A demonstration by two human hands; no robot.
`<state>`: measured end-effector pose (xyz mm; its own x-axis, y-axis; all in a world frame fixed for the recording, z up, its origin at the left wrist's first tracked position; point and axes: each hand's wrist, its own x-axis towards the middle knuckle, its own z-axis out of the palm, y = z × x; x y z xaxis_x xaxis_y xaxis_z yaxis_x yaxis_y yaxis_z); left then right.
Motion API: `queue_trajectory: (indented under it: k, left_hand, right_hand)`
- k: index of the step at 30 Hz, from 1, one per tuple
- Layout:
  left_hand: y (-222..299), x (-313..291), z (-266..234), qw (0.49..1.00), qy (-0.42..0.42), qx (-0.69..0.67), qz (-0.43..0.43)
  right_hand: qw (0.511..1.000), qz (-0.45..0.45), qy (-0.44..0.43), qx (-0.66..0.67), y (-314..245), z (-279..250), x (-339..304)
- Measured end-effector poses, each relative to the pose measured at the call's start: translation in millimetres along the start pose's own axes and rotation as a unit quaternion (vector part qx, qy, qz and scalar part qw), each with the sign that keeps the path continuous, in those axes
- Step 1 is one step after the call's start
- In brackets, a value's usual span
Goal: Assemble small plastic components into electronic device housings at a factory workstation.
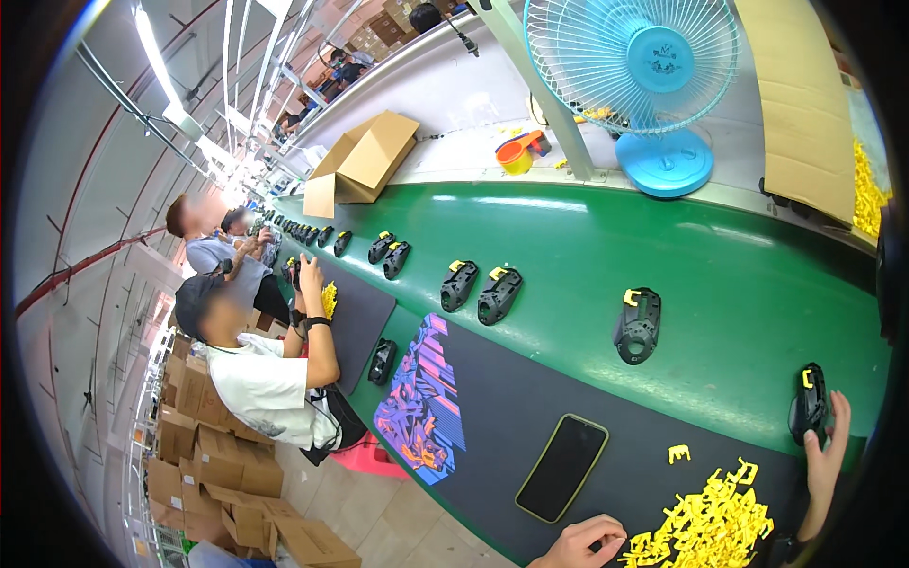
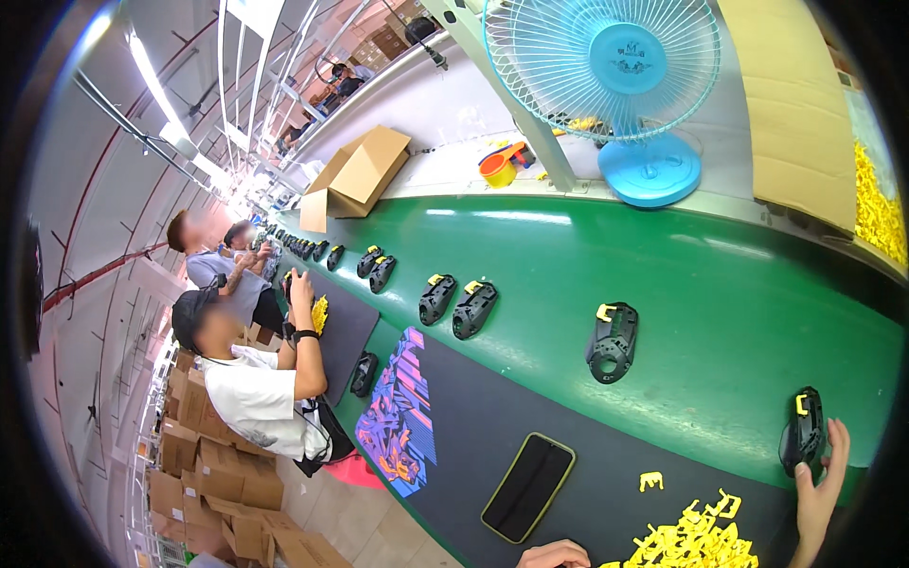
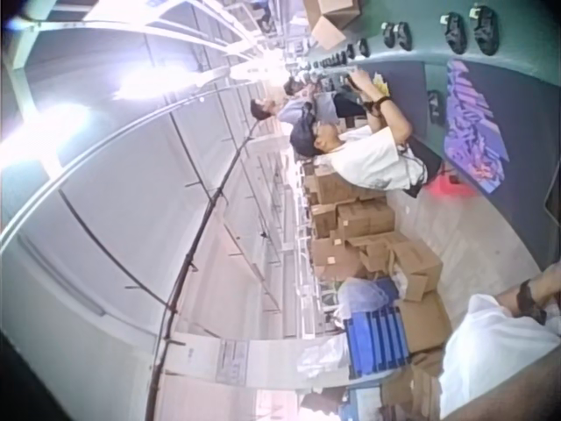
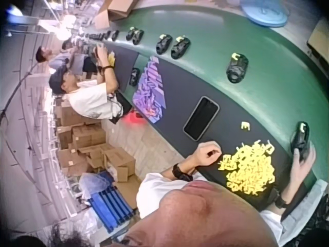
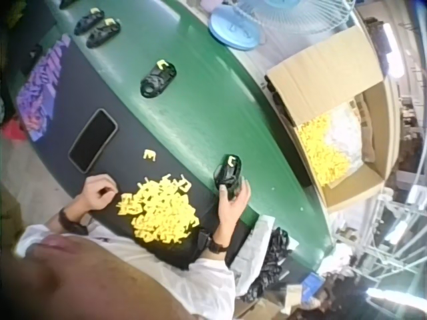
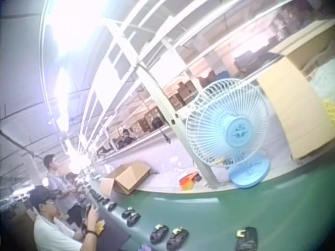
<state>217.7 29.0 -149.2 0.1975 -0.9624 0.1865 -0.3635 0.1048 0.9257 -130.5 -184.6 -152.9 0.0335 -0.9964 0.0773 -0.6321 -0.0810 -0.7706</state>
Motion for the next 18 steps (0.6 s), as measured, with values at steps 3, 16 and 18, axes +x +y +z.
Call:
queue_trajectory:
  k: [3, 16, 18]
  left_hand:
    - [-1.1, -0.8, 1.0, 1.0, -0.005, 0.005, -0.003]
    - [0.1, 2.9, 1.5, 1.0, 0.009, 0.007, 0.01]
    - [-0.8, 2.7, 0.7, 1.0, 0.009, 0.013, 0.013]
  right_hand:
    - [0.992, -0.1, -0.024, -0.08, -29.9, 7.0, -1.2]
    - [0.976, -0.139, -0.111, -0.127, -60.2, -2.8, -11.7]
    - [0.959, -0.167, -0.186, -0.133, -78.7, 1.1, -23.8]
